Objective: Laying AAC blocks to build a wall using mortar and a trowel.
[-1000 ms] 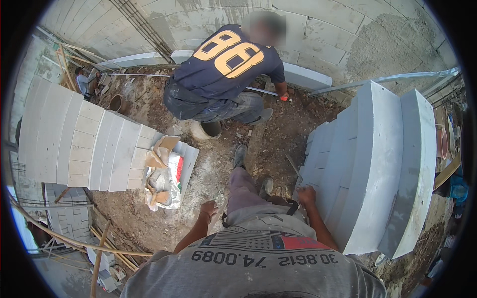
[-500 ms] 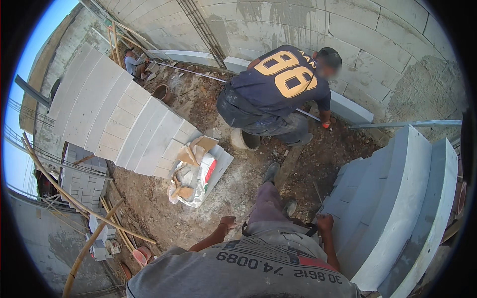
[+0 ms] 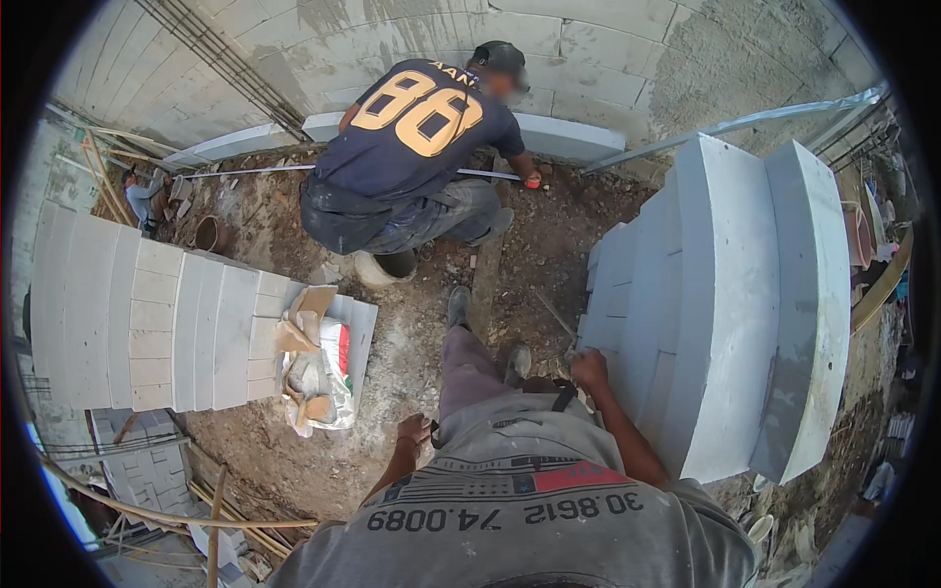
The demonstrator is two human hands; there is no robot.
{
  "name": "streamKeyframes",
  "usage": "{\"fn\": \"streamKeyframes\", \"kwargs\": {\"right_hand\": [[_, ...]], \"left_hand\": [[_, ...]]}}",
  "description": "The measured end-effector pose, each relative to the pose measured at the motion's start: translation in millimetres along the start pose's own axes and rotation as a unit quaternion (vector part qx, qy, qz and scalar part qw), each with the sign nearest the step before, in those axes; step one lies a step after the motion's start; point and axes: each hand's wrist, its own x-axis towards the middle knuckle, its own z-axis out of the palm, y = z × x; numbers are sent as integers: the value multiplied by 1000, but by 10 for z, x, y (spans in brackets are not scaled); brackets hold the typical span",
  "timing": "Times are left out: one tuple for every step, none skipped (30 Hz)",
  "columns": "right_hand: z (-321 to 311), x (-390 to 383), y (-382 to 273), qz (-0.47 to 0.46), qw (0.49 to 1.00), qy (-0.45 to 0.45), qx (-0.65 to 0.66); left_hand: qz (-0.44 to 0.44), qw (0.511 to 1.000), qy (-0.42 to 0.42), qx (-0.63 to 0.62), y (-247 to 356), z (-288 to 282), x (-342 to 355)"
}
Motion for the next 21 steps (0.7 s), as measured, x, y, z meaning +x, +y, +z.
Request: {"fn": "streamKeyframes", "kwargs": {"right_hand": [[31,-12,35,-6,999,31,-3],[26,-25,91,1,999,34,-2],[39,3,131,13,999,35,9],[27,-11,84,21,999,28,27],[7,-33,44,22,999,27,30],[-13,-60,17,17,999,26,13],[-34,-85,-11,13,1000,25,-3],[-55,-104,-44,15,1000,25,-3],[-83,-118,-77,19,1000,17,3],[-109,-133,-111,24,1000,10,9],[-134,-151,-144,26,1000,9,9],[-152,-162,-158,32,999,4,18],[-165,-175,-174,39,999,-1,27],[-171,-185,-196,40,999,-1,27],[-158,-176,-175,44,999,2,23],[-146,-169,-154,48,999,5,18],[-137,-160,-129,51,999,5,19],[-131,-152,-116,44,999,1,8],[-123,-147,-102,37,999,-3,-4],[-115,-144,-87,40,999,-2,-3],[-107,-133,-85,37,999,-10,-4]], "left_hand": [[31,999,11,15,-21,-5,-5],[62,997,22,29,-31,-3,2],[-72,976,42,-203,188,160,-73],[-73,976,44,-201,151,108,-59],[-39,993,32,-110,126,35,-37],[-7,1000,15,-18,124,12,-32],[-8,1000,14,-16,118,24,-22],[9,1000,23,-15,121,47,-2],[25,999,30,-14,135,65,18],[24,999,29,-13,150,49,29],[66,995,29,71,165,18,35],[108,982,27,153,196,9,35],[107,982,26,154,209,35,29],[83,993,39,80,205,79,12],[59,997,50,8,209,96,9],[59,997,49,11,219,82,3],[89,994,40,46,229,61,-4],[119,989,31,81,246,53,-19],[118,989,29,83,260,59,-34],[87,995,36,38,271,78,-47],[56,998,42,-7,317,120,-86]]}}
